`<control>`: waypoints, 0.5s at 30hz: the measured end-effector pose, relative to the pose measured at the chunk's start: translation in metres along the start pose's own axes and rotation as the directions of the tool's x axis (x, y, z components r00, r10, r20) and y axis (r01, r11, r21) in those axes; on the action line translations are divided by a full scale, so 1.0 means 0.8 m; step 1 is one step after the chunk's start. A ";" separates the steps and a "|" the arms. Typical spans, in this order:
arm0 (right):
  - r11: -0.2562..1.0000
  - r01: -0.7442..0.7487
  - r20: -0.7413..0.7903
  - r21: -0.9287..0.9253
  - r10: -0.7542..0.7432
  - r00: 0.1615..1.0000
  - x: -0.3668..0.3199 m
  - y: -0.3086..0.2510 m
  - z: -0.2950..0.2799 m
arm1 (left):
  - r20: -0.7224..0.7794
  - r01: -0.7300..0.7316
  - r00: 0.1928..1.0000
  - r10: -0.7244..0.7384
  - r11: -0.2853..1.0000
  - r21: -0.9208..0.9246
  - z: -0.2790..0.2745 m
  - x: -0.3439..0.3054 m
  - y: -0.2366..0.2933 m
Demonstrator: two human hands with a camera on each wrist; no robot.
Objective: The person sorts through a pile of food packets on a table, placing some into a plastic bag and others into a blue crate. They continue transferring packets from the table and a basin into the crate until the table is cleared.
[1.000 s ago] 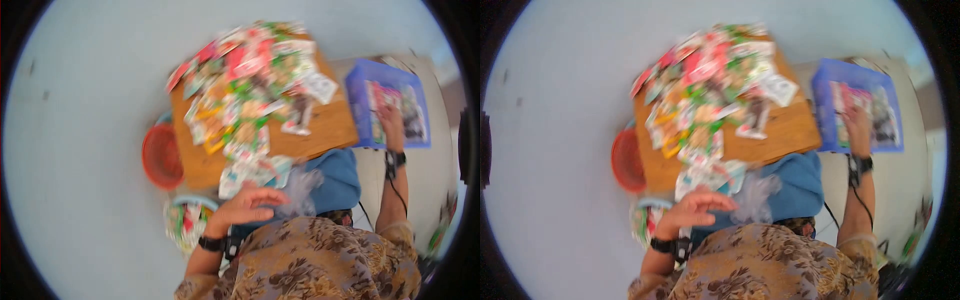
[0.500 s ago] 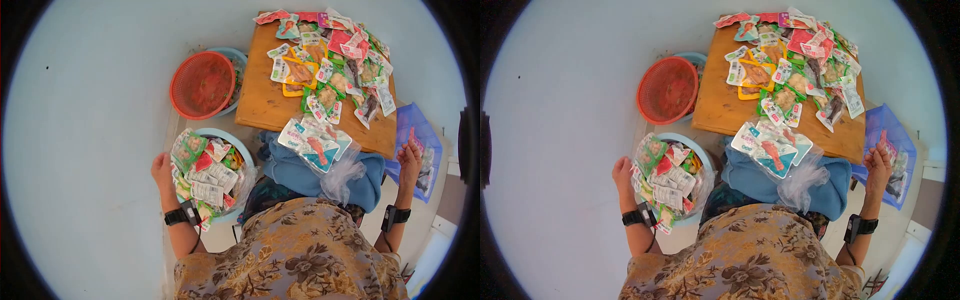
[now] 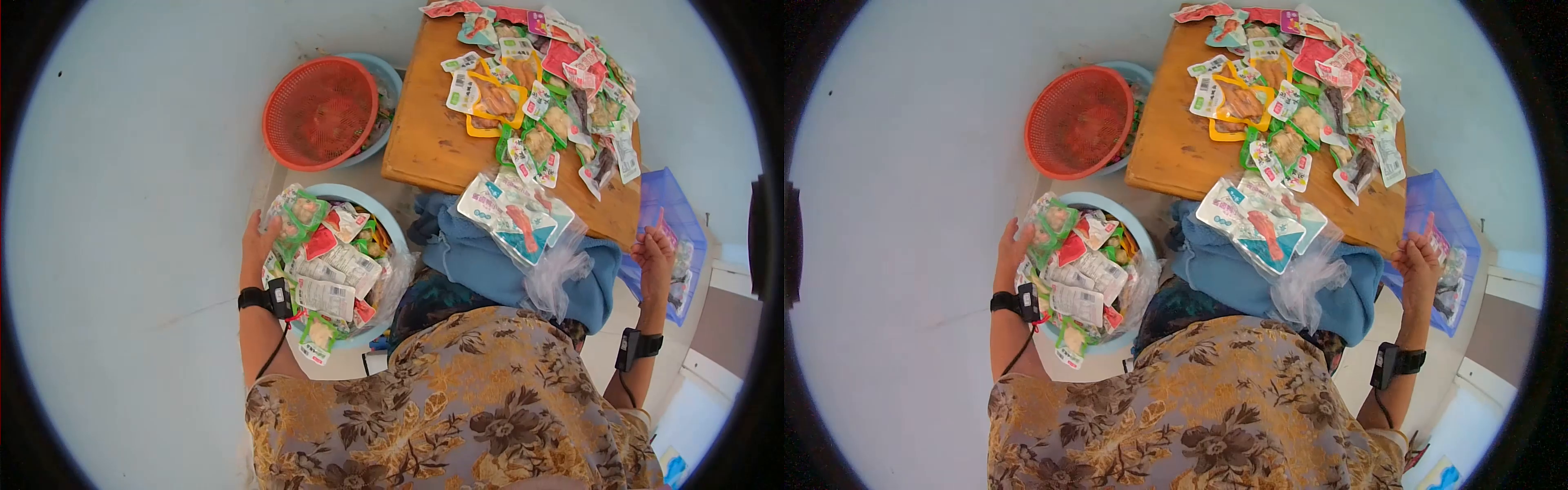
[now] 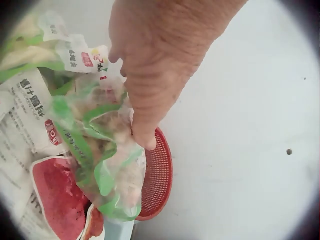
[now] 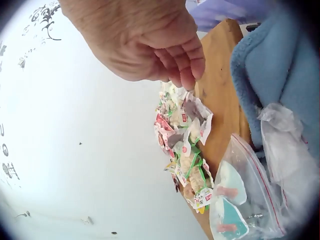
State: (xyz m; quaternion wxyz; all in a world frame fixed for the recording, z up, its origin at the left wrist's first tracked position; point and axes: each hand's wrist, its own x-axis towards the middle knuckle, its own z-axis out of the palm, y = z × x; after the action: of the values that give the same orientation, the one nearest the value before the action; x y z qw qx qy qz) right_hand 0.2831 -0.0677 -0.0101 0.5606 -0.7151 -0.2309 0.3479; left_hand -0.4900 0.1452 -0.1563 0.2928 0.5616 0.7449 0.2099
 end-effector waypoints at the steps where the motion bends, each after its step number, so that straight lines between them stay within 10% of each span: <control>1: 1.000 -0.016 0.008 -0.008 0.016 1.000 -0.003 0.001 -0.001 | 0.021 0.034 0.999 -0.034 0.999 0.023 0.001 0.007 0.001; 5: 0.998 -0.051 -0.001 -0.024 0.051 0.999 -0.017 0.005 -0.004 | 0.286 0.119 0.958 -0.028 0.944 -0.307 0.005 0.035 -0.003; 15: 0.996 -0.062 -0.056 -0.058 0.059 0.997 -0.025 0.001 0.012 | 0.404 0.173 0.903 -0.149 0.985 -0.024 -0.015 0.052 0.061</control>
State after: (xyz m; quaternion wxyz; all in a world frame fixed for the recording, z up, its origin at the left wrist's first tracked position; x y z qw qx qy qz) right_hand 0.2629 -0.0762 -0.0078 0.5340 -0.7475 -0.2043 0.3383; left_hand -0.4711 0.1990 -0.1245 0.4718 0.5202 0.7065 0.0877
